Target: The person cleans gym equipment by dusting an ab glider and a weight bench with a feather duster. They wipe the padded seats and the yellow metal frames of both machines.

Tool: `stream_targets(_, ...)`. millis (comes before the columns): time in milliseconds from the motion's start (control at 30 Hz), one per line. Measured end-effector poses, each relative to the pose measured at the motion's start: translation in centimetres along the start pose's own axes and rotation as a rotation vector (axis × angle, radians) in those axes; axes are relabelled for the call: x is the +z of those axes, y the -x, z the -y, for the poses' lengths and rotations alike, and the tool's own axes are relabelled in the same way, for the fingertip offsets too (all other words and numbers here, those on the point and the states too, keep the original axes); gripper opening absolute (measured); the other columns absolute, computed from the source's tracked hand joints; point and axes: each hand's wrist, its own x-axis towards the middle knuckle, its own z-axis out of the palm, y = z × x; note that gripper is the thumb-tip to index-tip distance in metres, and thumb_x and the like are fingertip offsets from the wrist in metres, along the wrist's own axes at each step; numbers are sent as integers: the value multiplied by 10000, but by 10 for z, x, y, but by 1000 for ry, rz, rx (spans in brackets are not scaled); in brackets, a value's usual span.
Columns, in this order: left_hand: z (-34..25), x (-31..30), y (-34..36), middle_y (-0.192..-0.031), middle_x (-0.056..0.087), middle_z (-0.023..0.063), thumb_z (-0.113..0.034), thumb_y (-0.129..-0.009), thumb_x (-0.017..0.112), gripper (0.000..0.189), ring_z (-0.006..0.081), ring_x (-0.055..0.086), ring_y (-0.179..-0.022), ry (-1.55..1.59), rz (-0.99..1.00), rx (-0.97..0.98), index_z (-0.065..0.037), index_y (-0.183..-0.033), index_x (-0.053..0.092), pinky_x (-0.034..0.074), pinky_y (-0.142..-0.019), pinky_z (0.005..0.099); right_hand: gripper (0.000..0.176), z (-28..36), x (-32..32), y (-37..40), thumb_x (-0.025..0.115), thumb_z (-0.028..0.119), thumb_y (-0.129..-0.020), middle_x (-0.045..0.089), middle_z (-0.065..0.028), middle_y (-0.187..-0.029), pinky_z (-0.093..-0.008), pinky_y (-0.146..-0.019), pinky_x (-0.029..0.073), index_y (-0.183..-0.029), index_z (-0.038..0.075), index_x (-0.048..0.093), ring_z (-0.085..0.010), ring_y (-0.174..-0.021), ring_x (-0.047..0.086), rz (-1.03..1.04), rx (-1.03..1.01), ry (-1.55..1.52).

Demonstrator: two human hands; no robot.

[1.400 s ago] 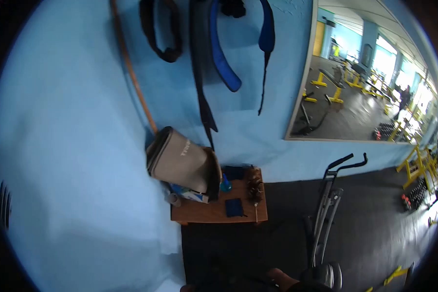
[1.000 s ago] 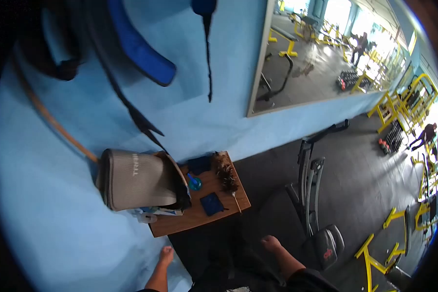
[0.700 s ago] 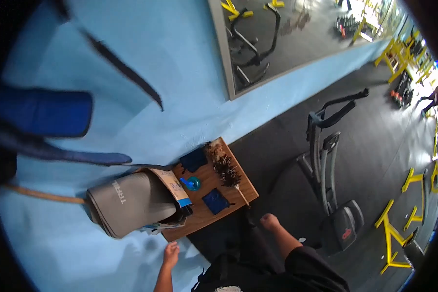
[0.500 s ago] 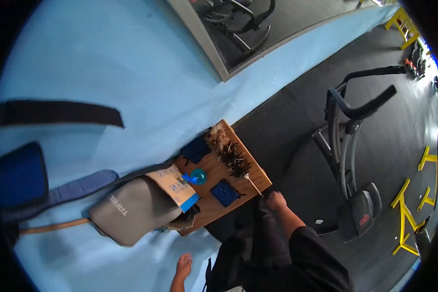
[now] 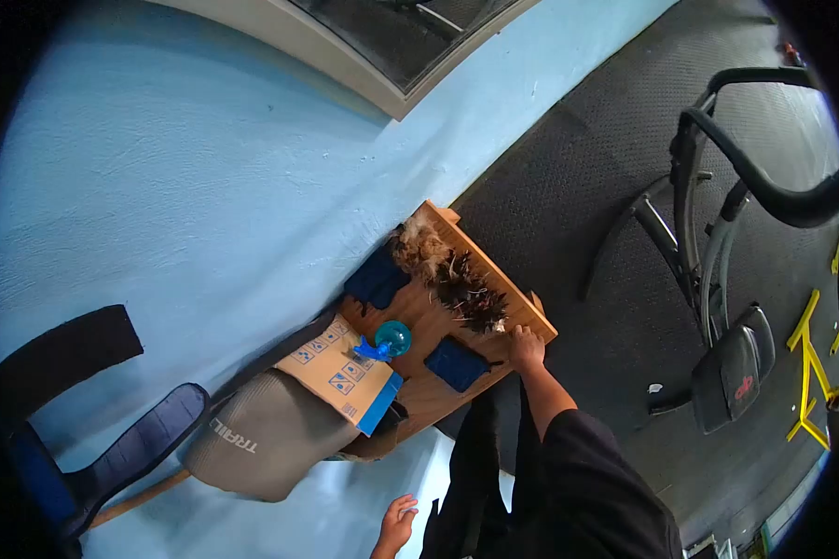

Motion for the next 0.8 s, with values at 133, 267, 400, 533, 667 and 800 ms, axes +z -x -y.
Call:
stream_targets(133, 8, -19, -36, -1224, 643, 179, -2, -944, 578, 382, 206, 636, -1080, -15, 45, 62, -6, -1321, 515, 515, -942, 313, 415, 3, -24, 18, 657, 125, -844, 611, -156, -1204, -449, -958, 502, -1223, 45, 507, -342, -1161, 612, 70, 34, -95)
stream_targets(267, 4, -38, -65, -1205, 652, 157, -68, -950, 584, 373, 197, 646, -1027, -46, 66, 204, -25, -1317, 531, 513, -890, 302, 345, 0, -48, 60, 547, 193, -903, 665, -214, -1120, -490, -894, 532, -1209, 34, 538, -404, -1080, 645, -46, 21, -254)
stream_targets(400, -12, -49, -94, -1189, 649, 161, -90, -952, 567, 375, 197, 653, -1000, -34, 93, 294, -14, -1318, 524, 522, -858, 294, 324, 5, -103, 131, 504, 229, -930, 688, -235, -1088, -501, -878, 533, -1172, 27, 578, -416, -1043, 661, -95, 22, -255)
stream_targets(533, -16, -70, -135, -1172, 659, 154, -131, -970, 561, 351, 165, 648, -990, -204, 155, 227, -57, -1313, 559, 519, -779, 264, 337, 4, -132, 204, 537, 261, -910, 699, -218, -1103, -487, -897, 534, -1128, 32, 655, -405, -1058, 663, -101, 111, -209)
stream_targets(667, -33, -80, -187, -1171, 683, 119, -234, -975, 583, 390, 164, 645, -987, -633, 229, 194, -115, -1346, 573, 508, -746, 294, 361, -14, -121, 284, 574, 278, -873, 697, -227, -1085, -495, -903, 521, -1115, 20, 646, -416, -1049, 658, -194, 189, -309)
stream_targets(800, -79, -71, -171, -1201, 696, 80, -348, -925, 640, 427, 231, 664, -1016, -582, 357, -24, -87, -1263, 654, 523, -832, 379, 384, -45, -71, 337, 585, 282, -851, 694, -235, -1091, -463, -919, 519, -1122, 22, 666, -406, -1063, 654, -245, 304, -476)
